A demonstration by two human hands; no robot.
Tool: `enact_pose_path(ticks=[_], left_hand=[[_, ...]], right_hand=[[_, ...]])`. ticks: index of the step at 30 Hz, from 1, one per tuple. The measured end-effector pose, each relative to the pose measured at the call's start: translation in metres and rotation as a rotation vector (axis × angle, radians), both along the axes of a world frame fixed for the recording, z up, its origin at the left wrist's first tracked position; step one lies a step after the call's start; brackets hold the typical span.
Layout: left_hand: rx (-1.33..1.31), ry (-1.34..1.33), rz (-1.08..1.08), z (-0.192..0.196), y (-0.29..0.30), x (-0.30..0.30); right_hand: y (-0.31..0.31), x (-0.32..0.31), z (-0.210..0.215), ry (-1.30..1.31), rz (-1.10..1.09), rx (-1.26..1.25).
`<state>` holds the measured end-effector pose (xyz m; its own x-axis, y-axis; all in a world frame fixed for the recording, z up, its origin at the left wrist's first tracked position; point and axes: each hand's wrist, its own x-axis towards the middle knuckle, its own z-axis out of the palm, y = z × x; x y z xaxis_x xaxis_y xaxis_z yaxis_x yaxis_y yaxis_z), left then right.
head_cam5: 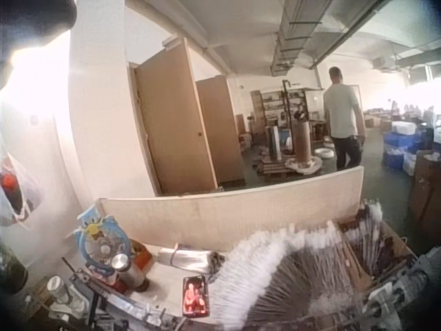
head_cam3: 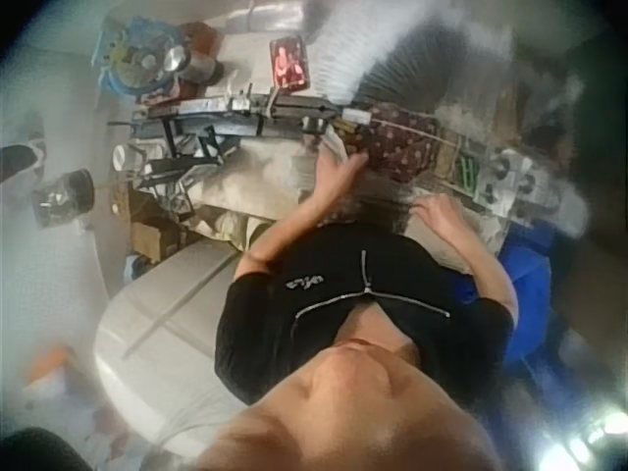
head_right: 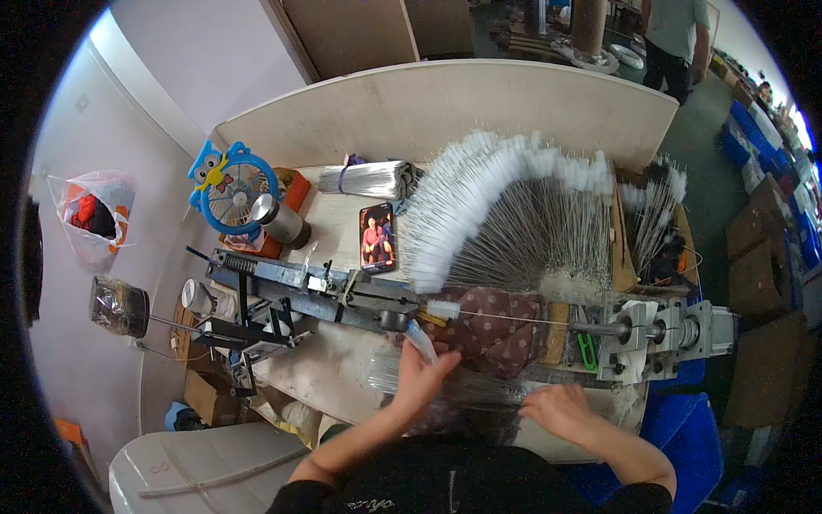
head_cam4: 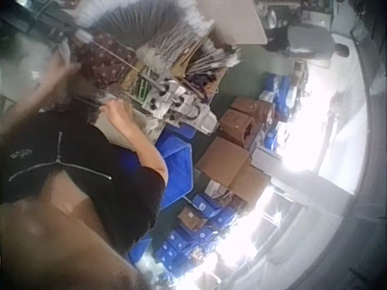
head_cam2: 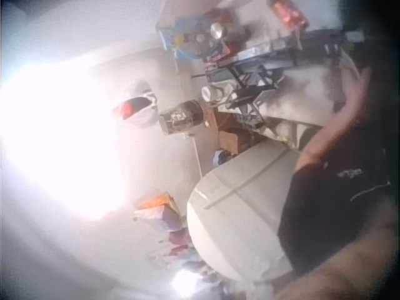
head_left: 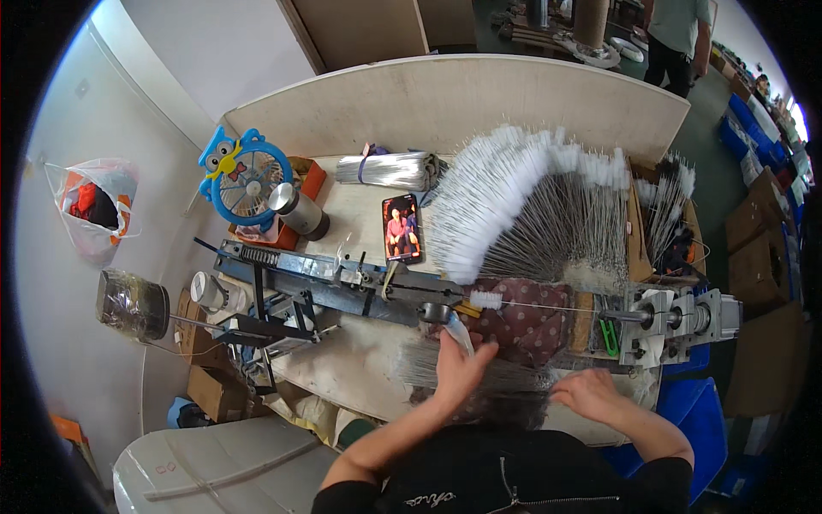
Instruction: The person manufactures wire brushes by inserting bristles and metal wires into a machine fixture, twisting them together, and setting the finished brushes aside.
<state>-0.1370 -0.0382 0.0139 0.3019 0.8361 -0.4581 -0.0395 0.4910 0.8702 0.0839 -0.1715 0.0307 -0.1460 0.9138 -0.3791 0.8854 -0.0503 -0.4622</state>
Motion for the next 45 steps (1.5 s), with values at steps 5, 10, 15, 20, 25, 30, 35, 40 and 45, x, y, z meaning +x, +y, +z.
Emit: enact_pose_path(ticks=[5, 10, 15, 20, 25, 30, 35, 40, 45], left_hand=[[0.089, 0.088, -0.125, -0.01, 0.01, -0.001], [-0.175, -0.109, 0.097, 0.003, 0.009, 0.005], [-0.446, -0.376, 0.012, 0.08, 0.009, 0.015], [-0.944, -1.048, 0.181, 0.12, 0.042, -0.067], [-0.271, -0.555, -0.156, 0.066, -0.001, -0.061], [0.874, 0.108, -0.529, 0.054, 0.011, 0.042], [0.923, 0.311, -0.653, 0.029, 0.014, 0.13], [1.594, 0.635, -0.717, 0.042, 0.034, 0.154], [2.017, 1.147, -0.932, 0.037, 0.11, 0.168]], right_hand=[[0.002, 0.017, 0.011, -0.046, -0.102, 0.144], [0.02, 0.026, 0.014, -0.186, -0.049, 0.132], [0.04, 0.033, 0.018, -0.19, -0.095, -0.045], [0.034, 0.03, 0.007, -0.166, -0.081, -0.042], [0.055, -0.005, 0.005, -0.089, -0.049, 0.029], [0.038, 0.017, 0.006, -0.003, -0.214, 0.167], [0.016, 0.017, -0.005, -0.179, -0.131, -0.031], [0.002, 0.033, -0.008, -0.017, -0.189, 0.04], [-0.002, 0.029, 0.027, -0.116, -0.012, 0.146]])
